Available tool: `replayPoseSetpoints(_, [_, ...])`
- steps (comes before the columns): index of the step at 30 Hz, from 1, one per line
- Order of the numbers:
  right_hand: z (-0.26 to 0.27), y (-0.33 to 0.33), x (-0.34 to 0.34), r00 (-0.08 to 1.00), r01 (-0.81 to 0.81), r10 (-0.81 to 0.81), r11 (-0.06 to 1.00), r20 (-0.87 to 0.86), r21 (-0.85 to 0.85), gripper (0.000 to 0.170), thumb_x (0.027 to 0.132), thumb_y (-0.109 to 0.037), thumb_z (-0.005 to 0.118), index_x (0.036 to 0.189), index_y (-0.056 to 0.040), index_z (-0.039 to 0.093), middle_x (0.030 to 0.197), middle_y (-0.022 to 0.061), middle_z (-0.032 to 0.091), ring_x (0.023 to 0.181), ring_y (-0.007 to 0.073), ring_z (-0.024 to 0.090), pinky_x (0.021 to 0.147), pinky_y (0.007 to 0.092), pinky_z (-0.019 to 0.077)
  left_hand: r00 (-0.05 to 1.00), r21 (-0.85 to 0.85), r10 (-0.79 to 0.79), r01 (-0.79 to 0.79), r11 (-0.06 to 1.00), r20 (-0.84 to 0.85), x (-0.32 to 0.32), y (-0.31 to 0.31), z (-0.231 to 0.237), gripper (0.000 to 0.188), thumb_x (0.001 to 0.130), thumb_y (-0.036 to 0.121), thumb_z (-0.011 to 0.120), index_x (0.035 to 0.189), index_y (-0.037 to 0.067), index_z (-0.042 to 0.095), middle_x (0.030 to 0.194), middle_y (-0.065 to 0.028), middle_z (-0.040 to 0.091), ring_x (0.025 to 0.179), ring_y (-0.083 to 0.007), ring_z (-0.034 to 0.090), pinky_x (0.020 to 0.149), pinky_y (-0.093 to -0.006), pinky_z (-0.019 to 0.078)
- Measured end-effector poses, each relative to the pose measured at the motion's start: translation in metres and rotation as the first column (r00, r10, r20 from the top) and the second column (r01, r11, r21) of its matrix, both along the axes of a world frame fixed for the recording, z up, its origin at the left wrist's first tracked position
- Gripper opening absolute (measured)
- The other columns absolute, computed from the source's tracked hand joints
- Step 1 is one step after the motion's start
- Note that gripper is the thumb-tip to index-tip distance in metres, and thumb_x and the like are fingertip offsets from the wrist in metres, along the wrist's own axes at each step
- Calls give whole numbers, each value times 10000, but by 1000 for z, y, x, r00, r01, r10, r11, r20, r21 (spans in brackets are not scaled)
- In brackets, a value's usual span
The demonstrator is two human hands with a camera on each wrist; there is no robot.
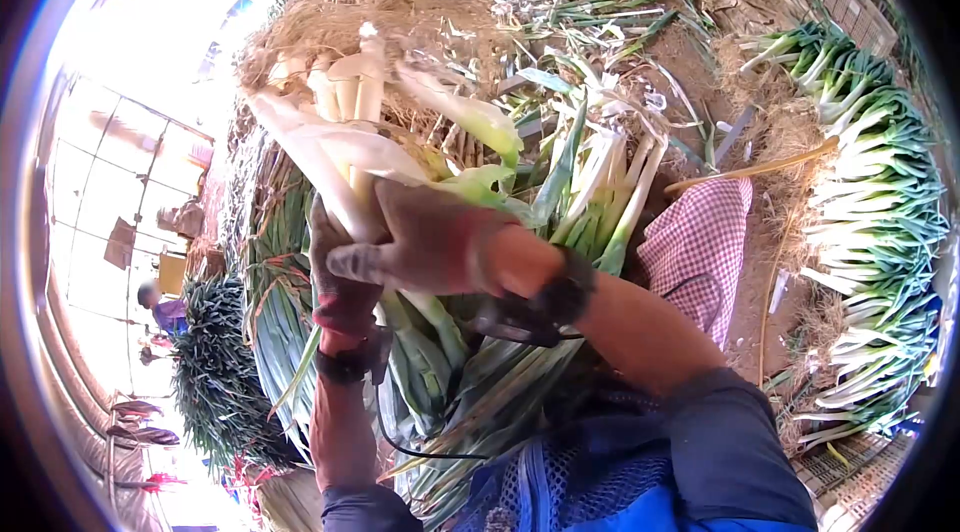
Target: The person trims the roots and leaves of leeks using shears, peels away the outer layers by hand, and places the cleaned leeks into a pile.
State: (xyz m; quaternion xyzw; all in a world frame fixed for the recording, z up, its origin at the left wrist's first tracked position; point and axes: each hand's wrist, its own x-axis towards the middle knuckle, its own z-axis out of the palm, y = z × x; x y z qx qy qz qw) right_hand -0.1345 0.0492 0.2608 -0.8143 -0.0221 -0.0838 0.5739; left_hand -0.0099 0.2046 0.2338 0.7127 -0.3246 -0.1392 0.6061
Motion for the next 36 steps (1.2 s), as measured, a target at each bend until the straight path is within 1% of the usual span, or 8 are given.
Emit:
replayPoseSetpoints(5, [-5, -40, -24, 732, 561, -363, 801, 577, -208, 1008, 761, -445, 925, 1501, 55, 460, 1128, 136, 693, 920, 218, 695, 781, 327, 601, 970, 183, 68, -112, 977, 234, -1, 6, 12, 737, 725, -8, 836, 1364, -10, 469, 1148, -79, 669, 962, -146, 668, 843, -307, 593])
replayPoseSetpoints(8, [-4, -45, 14, 876, 478, -401, 802, 269, -359, 872, 753, -408, 906, 1388, 72, 548, 1399, 251, 612, 1255, 367, 635, 1109, 470, 496, 971, 182, 113, -152, 971, 212, -9, -3, 10, 1013, 681, 228, 867, 1530, -22, 375, 1067, -94, 742, 897, -182, 716, 782, -342, 607])
replayPoseSetpoints(16, [-6, -99, 60, 917, 389, -396, 914, 53, 111, 540, 934, -268, 766, 1370, -24, 562, 1051, 96, 729, 748, 212, 673, 650, 367, 595, 969, 379, 46, -139, 915, 244, 0, 3, 10, 1010, 697, 228, 884, 1525, -26, 364, 1044, -106, 739, 888, -202, 725, 807, -355, 611])
replayPoseSetpoints(17, [-18, -169, 85, 785, 611, -313, 533, 534, -586, 493, 1000, -239, 679, 1440, -58, 553, 1223, 92, 702, 826, 200, 685, 662, 317, 595, 969, 377, 54, -144, 915, 241, 4, 5, 7, 1014, 672, 226, 912, 1505, -14, 387, 1065, -109, 728, 901, -212, 723, 804, -358, 620])
replayPoseSetpoints(20, [43, -288, 45, 284, 888, -813, 23, 509, -459, 367, 907, -470, 678, 1037, -133, 741, 1134, 197, 754, 1072, 315, 731, 947, 461, 551, 984, 286, 10, -61, 956, 177, 1, 17, 5, 971, 664, 158, 927, 1476, 0, 418, 1092, -111, 715, 919, -223, 725, 763, -353, 636])
replayPoseSetpoints(23, [34, -373, -23, 290, 773, -829, -92, 478, -628, 345, 915, -433, 672, 1064, -127, 734, 1151, 192, 749, 1081, 316, 727, 947, 459, 554, 994, 149, 61, -48, 988, -86, -3, 23, 19, 635, 710, 12, 801, 1303, 27, 573, 1015, -45, 652, 833, -161, 641, 739, -313, 563])
replayPoseSetpoints(31, [-41, -208, 31, 839, 543, -511, 763, 189, -350, 303, 938, -334, 658, 1137, -112, 714, 1194, 180, 736, 1106, 316, 715, 949, 453, 563, 994, 309, 25, 9, 951, -108, 6, 41, 30, 610, 642, 107, 857, 1197, -18, 637, 959, -64, 689, 807, -193, 672, 729, -348, 571])
replayPoseSetpoints(36, [-38, -90, 76, 970, 244, -244, 964, 12, -104, 291, 952, -273, 649, 1182, -102, 701, 1222, 173, 728, 1121, 316, 708, 950, 449, 568, 992, 278, -92, 112, 954, -85, -8, 42, 39, 513, 691, 83, 815, 1181, -3, 687, 1003, -66, 737, 845, -187, 708, 754, -340, 579])
